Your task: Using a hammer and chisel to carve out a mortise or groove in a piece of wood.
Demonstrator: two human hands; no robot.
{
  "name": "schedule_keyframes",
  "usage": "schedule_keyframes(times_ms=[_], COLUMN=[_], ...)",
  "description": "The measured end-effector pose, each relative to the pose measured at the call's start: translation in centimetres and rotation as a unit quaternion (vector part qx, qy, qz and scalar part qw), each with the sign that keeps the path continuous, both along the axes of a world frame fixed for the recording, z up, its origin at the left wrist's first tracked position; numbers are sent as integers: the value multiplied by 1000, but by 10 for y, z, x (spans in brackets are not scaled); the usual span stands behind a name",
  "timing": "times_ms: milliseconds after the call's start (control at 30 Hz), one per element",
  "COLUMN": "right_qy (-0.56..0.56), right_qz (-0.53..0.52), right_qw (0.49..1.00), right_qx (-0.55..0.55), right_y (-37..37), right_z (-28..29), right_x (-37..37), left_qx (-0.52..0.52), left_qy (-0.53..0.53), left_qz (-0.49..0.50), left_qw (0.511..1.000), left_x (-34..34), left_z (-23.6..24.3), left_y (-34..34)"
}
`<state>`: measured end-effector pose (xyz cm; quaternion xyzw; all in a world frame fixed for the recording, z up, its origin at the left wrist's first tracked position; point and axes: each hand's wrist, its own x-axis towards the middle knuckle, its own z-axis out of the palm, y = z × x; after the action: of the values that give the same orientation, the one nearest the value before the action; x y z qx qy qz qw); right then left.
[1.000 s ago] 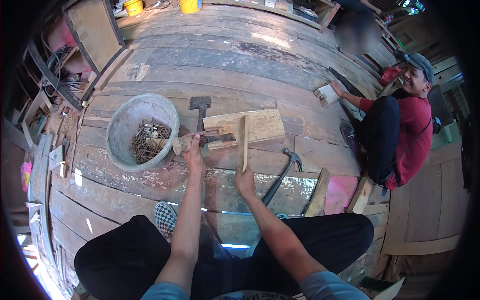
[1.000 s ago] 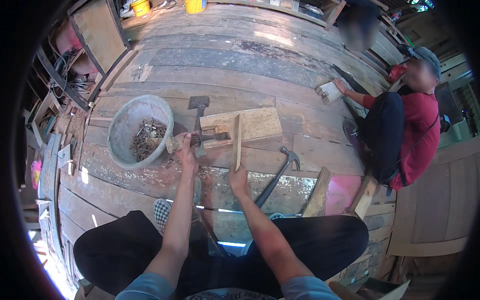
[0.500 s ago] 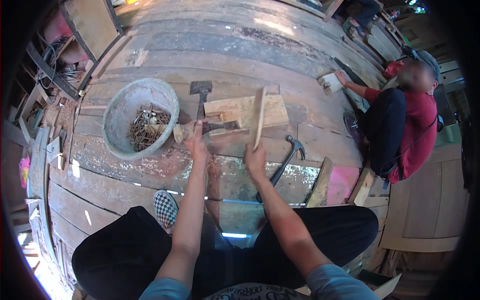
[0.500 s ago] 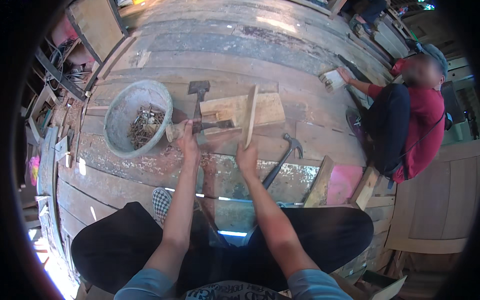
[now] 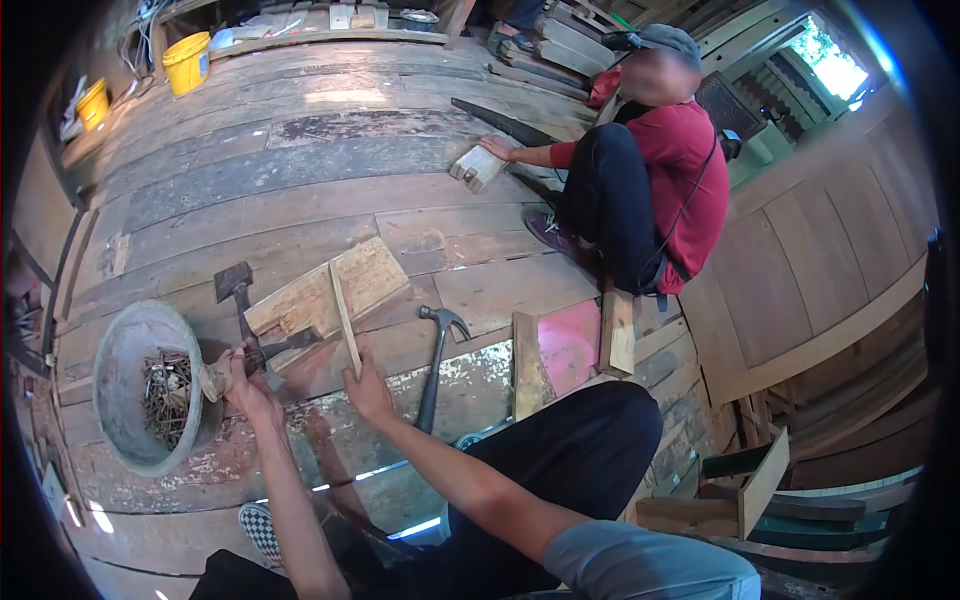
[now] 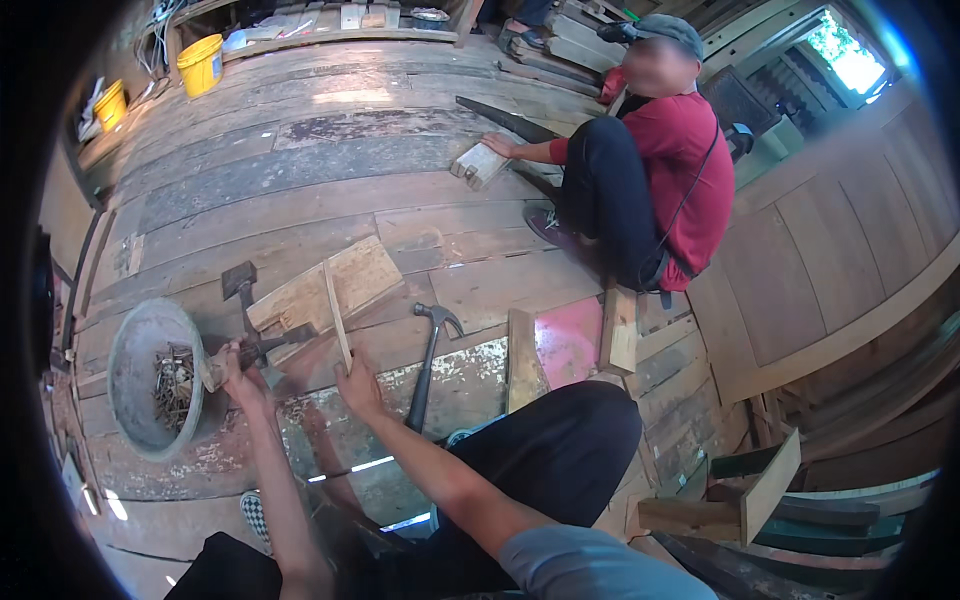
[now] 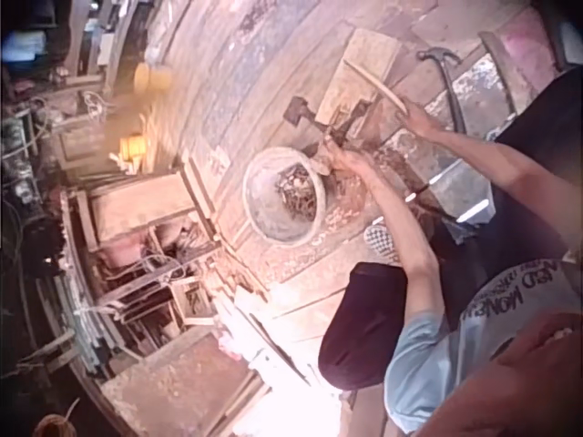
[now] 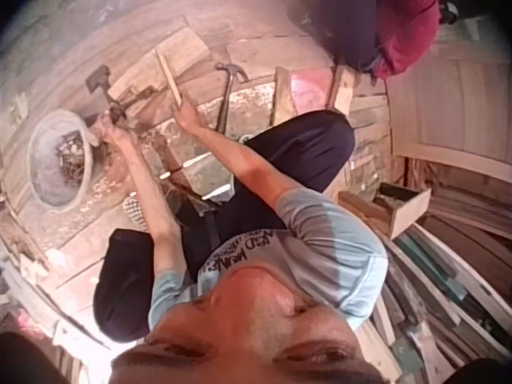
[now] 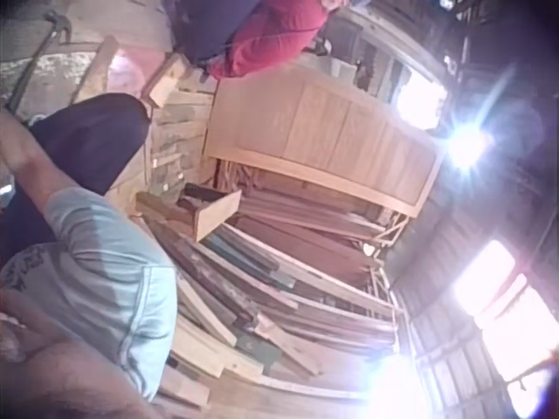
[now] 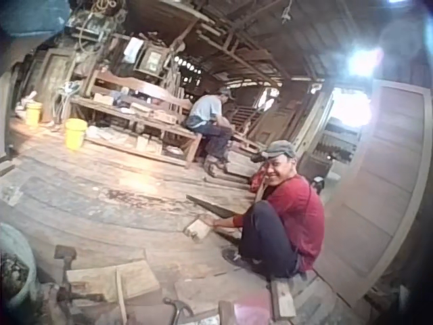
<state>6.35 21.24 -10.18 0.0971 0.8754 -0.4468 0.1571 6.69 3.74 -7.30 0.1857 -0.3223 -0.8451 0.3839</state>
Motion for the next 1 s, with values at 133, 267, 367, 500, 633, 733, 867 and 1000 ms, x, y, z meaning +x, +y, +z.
schedule_keyframes(times_ms=[133,267,367,500,633,733,867,1000], right_qy=[133,195,114,280,141,59,50,-33], right_qz=[-23,71,104,-18,-237,-271,-210,-235], right_qw=[990,971,986,953,913,892,917,941], right_qx=[36,121,67,118,300,355,336,242], right_y=[-7,-15,-3,8,33,61,87,103], right_z=[-6,-17,-32,-26,-40,-60,-55,-48], right_x=[-12,-13,-21,-18,-1,26,23,0], left_qx=[-22,-28,-30,-94,-139,-173,-202,-211], left_qy=[67,75,55,43,40,11,0,-42], left_qz=[14,-7,-5,48,45,-5,-40,-85], left_qw=[997,997,998,993,988,985,978,973], left_x=[-10,0,-10,-26,-40,-58,-90,-116], left_z=[15,32,43,71,71,81,77,50], left_y=[-16,-38,-22,5,4,16,32,34])
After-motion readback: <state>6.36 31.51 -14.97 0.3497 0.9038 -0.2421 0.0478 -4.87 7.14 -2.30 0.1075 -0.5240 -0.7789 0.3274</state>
